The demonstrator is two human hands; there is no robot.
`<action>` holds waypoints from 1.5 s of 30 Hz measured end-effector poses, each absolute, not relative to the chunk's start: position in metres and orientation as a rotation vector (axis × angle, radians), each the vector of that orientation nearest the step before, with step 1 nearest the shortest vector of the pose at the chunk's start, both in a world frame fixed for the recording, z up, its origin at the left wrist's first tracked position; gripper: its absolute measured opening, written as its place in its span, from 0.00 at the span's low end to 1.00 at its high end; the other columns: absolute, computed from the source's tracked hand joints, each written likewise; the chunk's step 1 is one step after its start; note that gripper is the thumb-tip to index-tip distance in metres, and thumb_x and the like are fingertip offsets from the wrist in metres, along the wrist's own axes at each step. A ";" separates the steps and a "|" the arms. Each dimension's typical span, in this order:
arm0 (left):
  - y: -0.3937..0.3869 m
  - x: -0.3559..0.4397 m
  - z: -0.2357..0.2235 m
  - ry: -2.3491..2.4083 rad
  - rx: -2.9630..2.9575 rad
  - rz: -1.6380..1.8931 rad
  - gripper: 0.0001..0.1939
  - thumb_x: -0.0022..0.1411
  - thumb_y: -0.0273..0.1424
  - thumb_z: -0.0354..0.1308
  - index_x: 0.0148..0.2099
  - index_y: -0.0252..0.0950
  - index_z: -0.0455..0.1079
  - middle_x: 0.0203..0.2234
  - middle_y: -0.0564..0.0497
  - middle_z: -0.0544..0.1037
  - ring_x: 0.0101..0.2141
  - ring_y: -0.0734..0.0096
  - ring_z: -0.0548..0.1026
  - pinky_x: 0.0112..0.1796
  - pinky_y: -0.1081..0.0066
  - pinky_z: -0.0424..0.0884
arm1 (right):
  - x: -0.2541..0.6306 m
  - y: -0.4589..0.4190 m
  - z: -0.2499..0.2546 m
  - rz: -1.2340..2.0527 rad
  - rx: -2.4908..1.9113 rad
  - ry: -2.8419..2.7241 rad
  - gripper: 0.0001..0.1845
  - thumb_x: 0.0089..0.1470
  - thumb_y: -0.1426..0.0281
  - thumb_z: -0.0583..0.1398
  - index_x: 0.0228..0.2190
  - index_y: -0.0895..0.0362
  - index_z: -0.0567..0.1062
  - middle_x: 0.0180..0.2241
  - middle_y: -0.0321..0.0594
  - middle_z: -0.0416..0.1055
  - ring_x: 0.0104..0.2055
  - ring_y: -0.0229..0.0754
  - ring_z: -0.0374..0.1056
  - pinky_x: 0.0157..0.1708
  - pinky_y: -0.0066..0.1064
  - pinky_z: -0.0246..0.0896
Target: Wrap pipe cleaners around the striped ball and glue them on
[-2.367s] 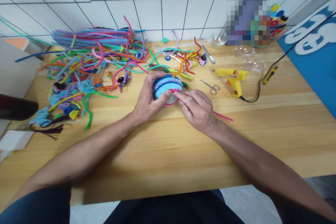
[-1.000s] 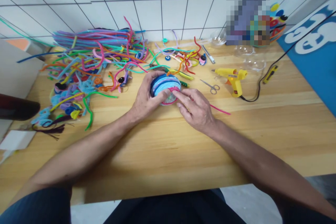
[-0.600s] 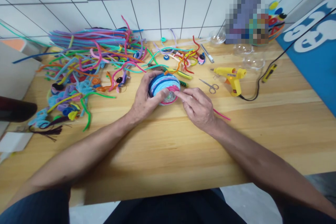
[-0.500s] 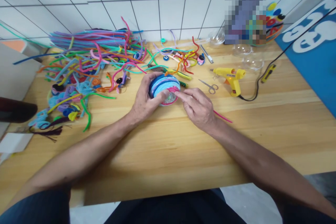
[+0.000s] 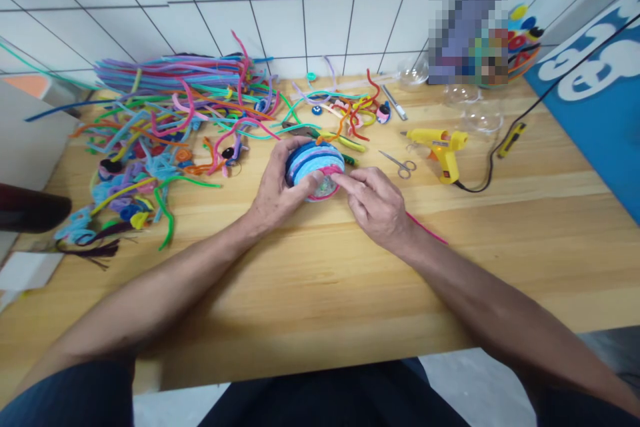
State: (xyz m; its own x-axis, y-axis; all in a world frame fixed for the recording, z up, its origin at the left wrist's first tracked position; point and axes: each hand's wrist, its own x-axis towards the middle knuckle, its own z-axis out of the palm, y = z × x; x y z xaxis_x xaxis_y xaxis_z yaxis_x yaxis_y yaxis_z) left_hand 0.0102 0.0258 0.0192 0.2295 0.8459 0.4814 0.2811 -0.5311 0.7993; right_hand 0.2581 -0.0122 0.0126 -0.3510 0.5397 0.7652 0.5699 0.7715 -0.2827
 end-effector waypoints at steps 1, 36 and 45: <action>0.026 0.010 0.019 1.033 1.938 1.291 0.36 0.74 0.59 0.69 0.70 0.43 0.68 0.65 0.40 0.80 0.64 0.48 0.83 0.65 0.50 0.83 | 0.258 -0.012 0.013 -0.039 -0.826 -2.025 0.31 0.74 0.82 0.58 0.68 0.47 0.83 0.46 0.43 0.83 0.48 0.45 0.80 0.51 0.39 0.84; 0.030 0.000 0.021 0.938 1.973 1.202 0.38 0.77 0.63 0.61 0.74 0.44 0.68 0.70 0.38 0.77 0.70 0.42 0.78 0.71 0.43 0.77 | 0.254 -0.013 0.013 -0.046 -0.883 -2.048 0.30 0.73 0.80 0.59 0.69 0.46 0.81 0.50 0.45 0.83 0.50 0.47 0.80 0.54 0.43 0.83; 0.031 -0.003 0.024 0.924 2.028 1.131 0.38 0.76 0.59 0.66 0.77 0.46 0.67 0.75 0.38 0.74 0.74 0.41 0.74 0.76 0.42 0.72 | 0.255 -0.012 0.013 0.114 -0.910 -2.037 0.29 0.75 0.78 0.58 0.68 0.46 0.82 0.51 0.45 0.83 0.53 0.48 0.81 0.55 0.45 0.83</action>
State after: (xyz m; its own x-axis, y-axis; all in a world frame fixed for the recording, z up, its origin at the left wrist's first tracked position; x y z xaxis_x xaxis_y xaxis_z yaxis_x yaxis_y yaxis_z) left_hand -0.0029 0.0308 0.0243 0.3851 0.8113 0.4399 0.2689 -0.5546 0.7875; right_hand 0.2553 -0.0119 0.0129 -0.3473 0.6402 0.6852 0.5600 0.7277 -0.3960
